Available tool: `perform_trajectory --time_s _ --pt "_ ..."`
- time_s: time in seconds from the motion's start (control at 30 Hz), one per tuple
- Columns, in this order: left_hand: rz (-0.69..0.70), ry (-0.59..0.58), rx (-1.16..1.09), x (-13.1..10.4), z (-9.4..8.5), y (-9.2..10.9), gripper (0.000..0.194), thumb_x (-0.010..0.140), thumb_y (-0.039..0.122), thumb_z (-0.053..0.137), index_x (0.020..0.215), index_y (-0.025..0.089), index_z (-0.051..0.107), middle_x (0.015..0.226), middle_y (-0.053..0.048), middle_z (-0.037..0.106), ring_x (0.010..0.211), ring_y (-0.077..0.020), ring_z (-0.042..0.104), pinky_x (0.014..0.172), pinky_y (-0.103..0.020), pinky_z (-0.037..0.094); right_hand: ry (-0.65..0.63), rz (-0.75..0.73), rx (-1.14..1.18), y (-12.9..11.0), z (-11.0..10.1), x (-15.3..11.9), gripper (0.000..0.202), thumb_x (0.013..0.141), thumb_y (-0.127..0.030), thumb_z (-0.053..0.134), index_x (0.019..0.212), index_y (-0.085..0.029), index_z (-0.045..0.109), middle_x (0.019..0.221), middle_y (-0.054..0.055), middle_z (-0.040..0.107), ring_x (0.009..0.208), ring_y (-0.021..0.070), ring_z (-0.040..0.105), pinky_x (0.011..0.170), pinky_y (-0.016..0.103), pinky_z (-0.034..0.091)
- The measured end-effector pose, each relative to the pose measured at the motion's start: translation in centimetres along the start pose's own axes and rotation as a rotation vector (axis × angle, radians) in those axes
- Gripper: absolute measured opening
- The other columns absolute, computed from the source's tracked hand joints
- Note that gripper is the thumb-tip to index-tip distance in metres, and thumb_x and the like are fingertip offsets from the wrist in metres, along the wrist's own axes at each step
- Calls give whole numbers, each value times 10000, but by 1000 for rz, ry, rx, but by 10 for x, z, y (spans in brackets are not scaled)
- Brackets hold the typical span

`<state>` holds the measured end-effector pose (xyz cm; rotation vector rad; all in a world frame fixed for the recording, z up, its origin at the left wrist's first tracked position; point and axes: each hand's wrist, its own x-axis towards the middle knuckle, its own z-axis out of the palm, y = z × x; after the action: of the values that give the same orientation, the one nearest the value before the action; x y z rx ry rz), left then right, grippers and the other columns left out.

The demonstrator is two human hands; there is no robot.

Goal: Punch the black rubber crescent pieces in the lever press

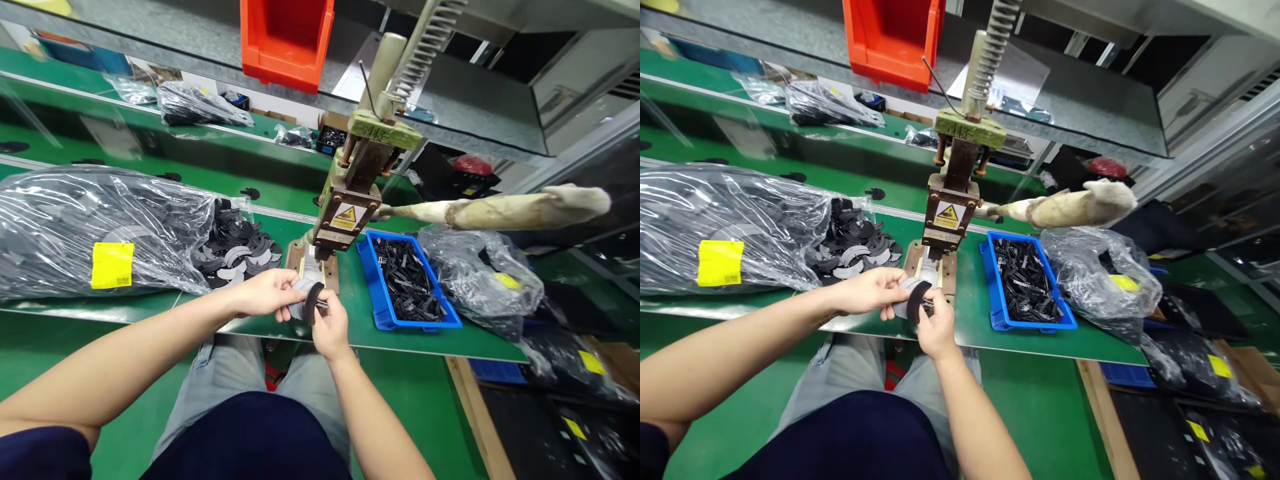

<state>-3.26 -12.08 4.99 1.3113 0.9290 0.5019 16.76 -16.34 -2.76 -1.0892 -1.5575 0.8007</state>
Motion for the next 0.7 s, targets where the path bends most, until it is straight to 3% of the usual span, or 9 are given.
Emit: perform_trajectory --time_s 0.13,0.27,0.33,0.43,0.7 --pt "23 116 130 -3 -5 -5 447 845 620 746 872 219 548 637 21 619 563 -178 661 523 -271 513 -31 -104 -128 -1 -16 3 153 935 -300 674 1072 -238 696 994 54 761 882 183 716 830 333 581" --pt "288 418 443 -13 2 -5 330 921 537 685 964 216 624 860 -15 646 747 -168 605 689 -294 488 -52 -188 -203 -5 -22 3 142 944 -264 656 1075 -237 701 974 54 763 870 181 712 823 337 577" --pt "391 399 599 -15 8 -3 312 959 505 641 856 210 640 865 -26 625 808 -181 574 764 -313 462 -53 -215 -227 -5 -21 2 146 955 -255 636 1088 -236 694 978 60 762 870 183 711 817 343 577" --pt "388 320 650 -12 17 -3 427 1001 458 562 659 204 534 739 -10 533 759 -177 517 734 -309 407 -47 -250 -246 -6 -18 0 151 954 -241 627 1095 -237 682 989 67 758 886 191 711 816 350 573" --pt "149 226 278 2 24 -11 533 934 600 600 617 202 440 646 38 367 607 -121 350 564 -264 271 -6 -229 -211 -6 -20 -8 141 962 -254 596 1084 -234 664 1001 84 746 922 205 708 853 378 580"
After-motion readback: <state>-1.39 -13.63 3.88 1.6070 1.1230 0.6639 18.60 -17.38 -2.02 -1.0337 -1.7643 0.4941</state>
